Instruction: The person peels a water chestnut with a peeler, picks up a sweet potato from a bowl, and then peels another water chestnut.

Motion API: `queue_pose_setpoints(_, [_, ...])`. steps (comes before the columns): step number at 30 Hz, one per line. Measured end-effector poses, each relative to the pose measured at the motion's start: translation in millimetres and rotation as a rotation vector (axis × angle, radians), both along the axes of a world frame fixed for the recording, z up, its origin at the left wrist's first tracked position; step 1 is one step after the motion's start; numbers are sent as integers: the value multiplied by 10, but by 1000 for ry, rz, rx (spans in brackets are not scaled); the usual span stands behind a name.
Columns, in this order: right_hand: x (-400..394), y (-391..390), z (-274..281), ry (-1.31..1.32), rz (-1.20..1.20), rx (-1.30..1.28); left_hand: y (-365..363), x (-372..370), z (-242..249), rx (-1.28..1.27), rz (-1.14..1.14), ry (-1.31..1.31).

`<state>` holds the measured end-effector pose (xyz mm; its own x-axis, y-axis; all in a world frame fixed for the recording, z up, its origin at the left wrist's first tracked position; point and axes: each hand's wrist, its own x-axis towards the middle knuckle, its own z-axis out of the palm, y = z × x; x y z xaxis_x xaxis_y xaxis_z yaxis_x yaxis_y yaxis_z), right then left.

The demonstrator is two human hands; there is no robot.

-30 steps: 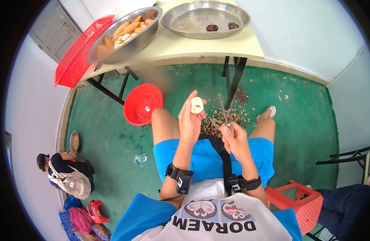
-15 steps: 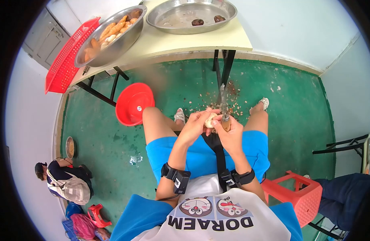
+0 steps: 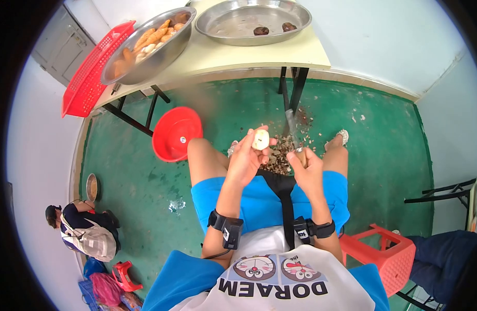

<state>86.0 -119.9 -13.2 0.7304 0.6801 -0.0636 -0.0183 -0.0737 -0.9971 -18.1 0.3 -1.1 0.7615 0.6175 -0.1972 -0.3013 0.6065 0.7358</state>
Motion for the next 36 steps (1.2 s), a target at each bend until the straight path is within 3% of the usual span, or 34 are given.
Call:
queue_pose_setpoints(4, [-86,-41,138,-267,304,-77,57,-80,1,57,40,-53])
queue_pose_setpoints(8, [-160,-52,257,-243,431,-134,84,-91,80,146,164,-11])
queue_pose_setpoints(29, [-198,-42,257,-265,431,-129,85,-69,93,189,198,-82])
queue_pose_setpoints(36, [-248,-34,233,-254,422,-141,54,-14,93,307,343,0])
